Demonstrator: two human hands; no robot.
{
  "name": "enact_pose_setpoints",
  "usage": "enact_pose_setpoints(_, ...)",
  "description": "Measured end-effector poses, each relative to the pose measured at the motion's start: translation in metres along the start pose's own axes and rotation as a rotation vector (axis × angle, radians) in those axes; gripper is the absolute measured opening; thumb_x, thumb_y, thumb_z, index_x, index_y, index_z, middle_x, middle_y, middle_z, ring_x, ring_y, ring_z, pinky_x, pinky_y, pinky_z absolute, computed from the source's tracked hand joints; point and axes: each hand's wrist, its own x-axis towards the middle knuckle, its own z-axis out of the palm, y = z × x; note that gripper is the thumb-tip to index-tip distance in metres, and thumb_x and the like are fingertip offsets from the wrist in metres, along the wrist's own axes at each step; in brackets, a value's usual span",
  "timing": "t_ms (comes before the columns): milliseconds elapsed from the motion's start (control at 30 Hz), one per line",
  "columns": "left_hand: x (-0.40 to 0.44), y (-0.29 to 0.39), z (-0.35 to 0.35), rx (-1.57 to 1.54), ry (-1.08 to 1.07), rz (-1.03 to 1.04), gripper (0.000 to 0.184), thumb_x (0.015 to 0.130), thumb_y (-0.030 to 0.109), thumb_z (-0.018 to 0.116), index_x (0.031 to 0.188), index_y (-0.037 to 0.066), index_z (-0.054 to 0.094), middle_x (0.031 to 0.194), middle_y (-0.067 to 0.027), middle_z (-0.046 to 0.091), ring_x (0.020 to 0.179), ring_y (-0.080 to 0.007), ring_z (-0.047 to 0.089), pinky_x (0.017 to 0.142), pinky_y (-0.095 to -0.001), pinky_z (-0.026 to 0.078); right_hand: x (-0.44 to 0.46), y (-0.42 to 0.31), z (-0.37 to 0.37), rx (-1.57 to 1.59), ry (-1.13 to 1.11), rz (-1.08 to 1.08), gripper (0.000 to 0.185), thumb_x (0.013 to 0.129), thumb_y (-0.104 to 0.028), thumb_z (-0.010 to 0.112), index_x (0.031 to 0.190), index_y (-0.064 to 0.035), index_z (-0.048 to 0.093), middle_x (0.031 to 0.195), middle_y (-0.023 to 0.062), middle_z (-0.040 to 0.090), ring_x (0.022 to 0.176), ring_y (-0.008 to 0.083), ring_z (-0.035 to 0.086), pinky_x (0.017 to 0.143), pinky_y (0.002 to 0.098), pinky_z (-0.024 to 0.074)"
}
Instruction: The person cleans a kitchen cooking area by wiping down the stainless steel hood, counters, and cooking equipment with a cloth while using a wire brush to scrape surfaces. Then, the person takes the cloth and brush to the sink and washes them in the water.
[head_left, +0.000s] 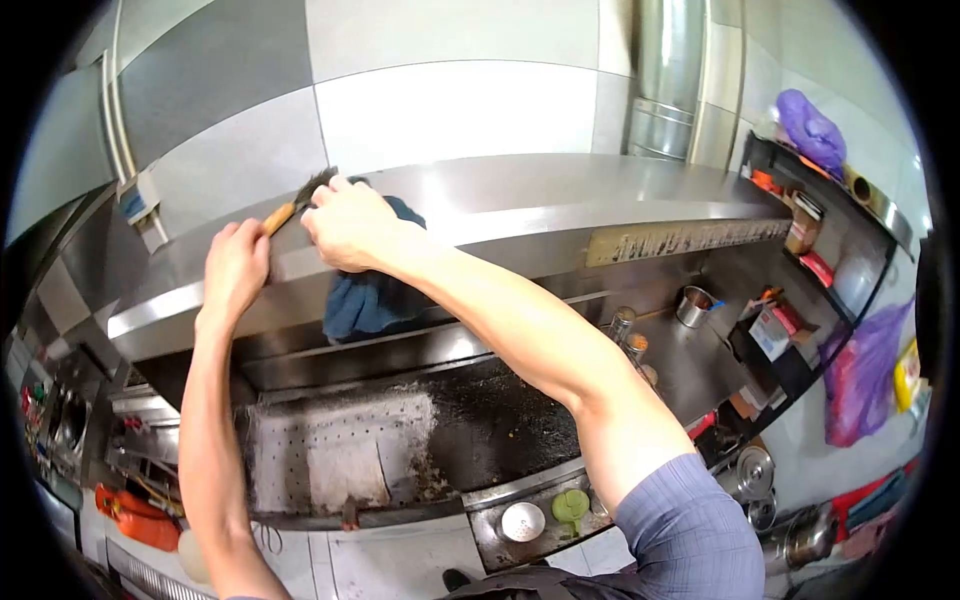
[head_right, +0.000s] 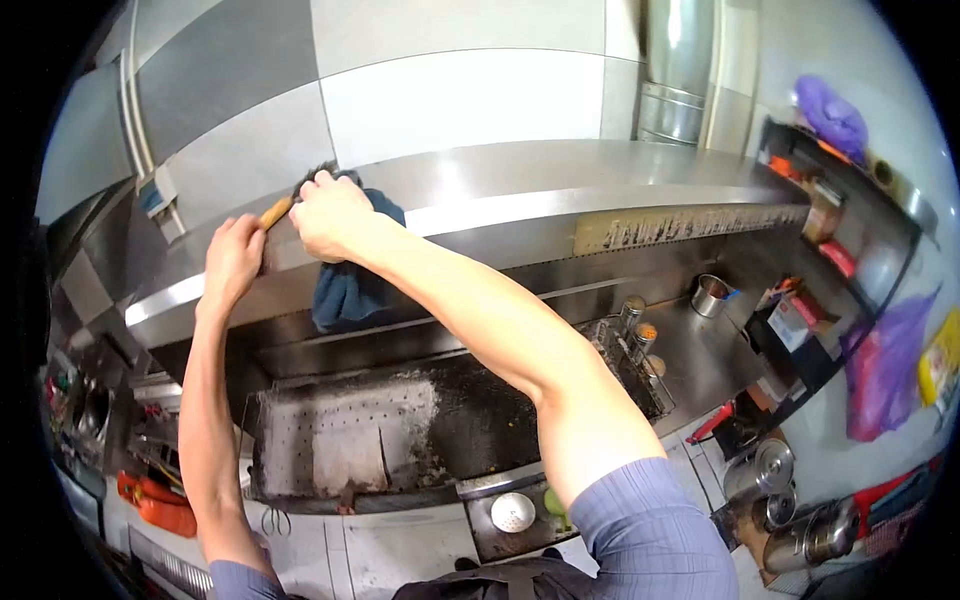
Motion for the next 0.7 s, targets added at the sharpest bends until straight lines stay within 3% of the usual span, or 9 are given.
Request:
enact_pose_setpoints(67,-0.003,-0.005,-0.011,-0.038,-0.002,-0.055,0.018,0.093,0.013,0.060,0.109,0.005,0.066,0.098,-0.0205,0.065,0.098,-0.0409,0.061,0.086,-0.0474,0.049,0.011,0.032,0.013,0.081,-0.054,-0.130,0.018,0.079,-0.017,0.060,0.089,-0.0059,0.072,0.103,0.0123,0.068,0.105,0.0328,0.063,0.090,0.0433,0.0515)
enact_pose_setpoints(167,-0.001,-0.015,-0.009,0.003,-0.055,-0.093,0.022,0.095,0.014,0.060,0.115,0.006,0.065,0.101,-0.0201,0.065,0.100,-0.0404,0.062,0.088,-0.0466,0.049,-0.001,0.125,0.014,-0.018,-0.280,-0.120,0.009,0.079,-0.018,0.062,0.083,-0.0116,0.068,0.086,0.0152,0.067,0.084,0.0384,0.066,0.075,0.0467,0.0546)
enact_pose_setpoints(233,0.000,-0.031,-0.003,0.048,0.013,-0.147,0.024,0.096,0.015,0.059,0.118,0.007,0.065,0.103,-0.0197,0.065,0.100,-0.0399,0.062,0.088,-0.0462,0.049,-0.037,0.190,-0.014,-0.091,-0.478,0.125,0.010,0.085,-0.018,0.061,0.083,-0.0090,0.065,0.083,0.0142,0.067,0.082,0.0360,0.067,0.074,0.0461,0.0535)
enact_pose_setpoints(300,-0.001,-0.041,0.000,0.064,0.027,-0.191,0.025,0.097,0.015,0.059,0.119,0.006,0.065,0.104,-0.0200,0.065,0.100,-0.0396,0.062,0.088,-0.0455,0.049,-0.102,0.298,-0.018,-0.133,-0.442,0.260,0.022,0.090,-0.020,0.061,0.108,-0.0136,0.073,0.103,0.0155,0.071,0.097,0.0346,0.068,0.087,0.0450,0.0534)
enact_pose_setpoints(333,0.001,-0.046,0.002,0.069,0.045,-0.231,0.025,0.097,0.016,0.058,0.120,0.006,0.065,0.105,-0.0203,0.066,0.100,-0.0392,0.063,0.089,-0.0447,0.049,-0.131,0.310,-0.054,-0.162,-0.443,0.438,0.030,0.091,-0.022,0.061,0.119,-0.0139,0.071,0.116,0.0170,0.070,0.106,0.0348,0.066,0.093,0.0436,0.0526)
enact_pose_setpoints(433,0.003,-0.069,0.012,-0.028,0.158,-0.243,0.028,0.099,0.018,0.056,0.122,0.004,0.065,0.107,-0.0209,0.068,0.100,-0.0384,0.065,0.090,-0.0427,0.049,-0.198,0.399,-0.076,-0.484,-0.394,0.887,0.030,0.090,-0.016,0.052,0.111,-0.0035,0.071,0.111,0.0229,0.070,0.106,0.0425,0.066,0.094,0.0491,0.0517)
enact_pose_setpoints(467,0.004,-0.070,0.012,-0.009,0.157,-0.255,0.028,0.099,0.018,0.056,0.122,0.004,0.065,0.107,-0.0209,0.068,0.100,-0.0384,0.065,0.090,-0.0427,0.049,-0.208,0.412,-0.080,-0.460,-0.319,1.003,0.032,0.089,-0.013,0.052,0.107,0.0059,0.070,0.113,0.0315,0.067,0.111,0.0440,0.065,0.096,0.0490,0.0520)
enact_pose_setpoints(600,0.004,-0.064,0.005,-0.143,0.235,-0.371,0.033,0.101,0.023,0.054,0.124,0.002,0.064,0.097,-0.0138,0.068,0.089,-0.0248,0.064,0.084,-0.0345,0.048,-0.189,0.407,-0.079,-0.448,-0.368,1.109,0.033,0.087,-0.013,0.051,0.108,0.0049,0.071,0.116,0.0313,0.066,0.113,0.0450,0.064,0.096,0.0488,0.0513)
enact_pose_setpoints(700,0.002,-0.071,0.010,-0.291,0.288,-0.427,0.034,0.101,0.024,0.054,0.124,0.002,0.065,0.089,-0.0074,0.064,0.082,-0.0158,0.059,0.079,-0.0304,0.047,-0.168,0.403,-0.068,-0.449,-0.426,1.004,0.031,0.084,-0.011,0.052,0.100,0.0080,0.071,0.110,0.0341,0.066,0.107,0.0475,0.065,0.089,0.0486,0.0535)
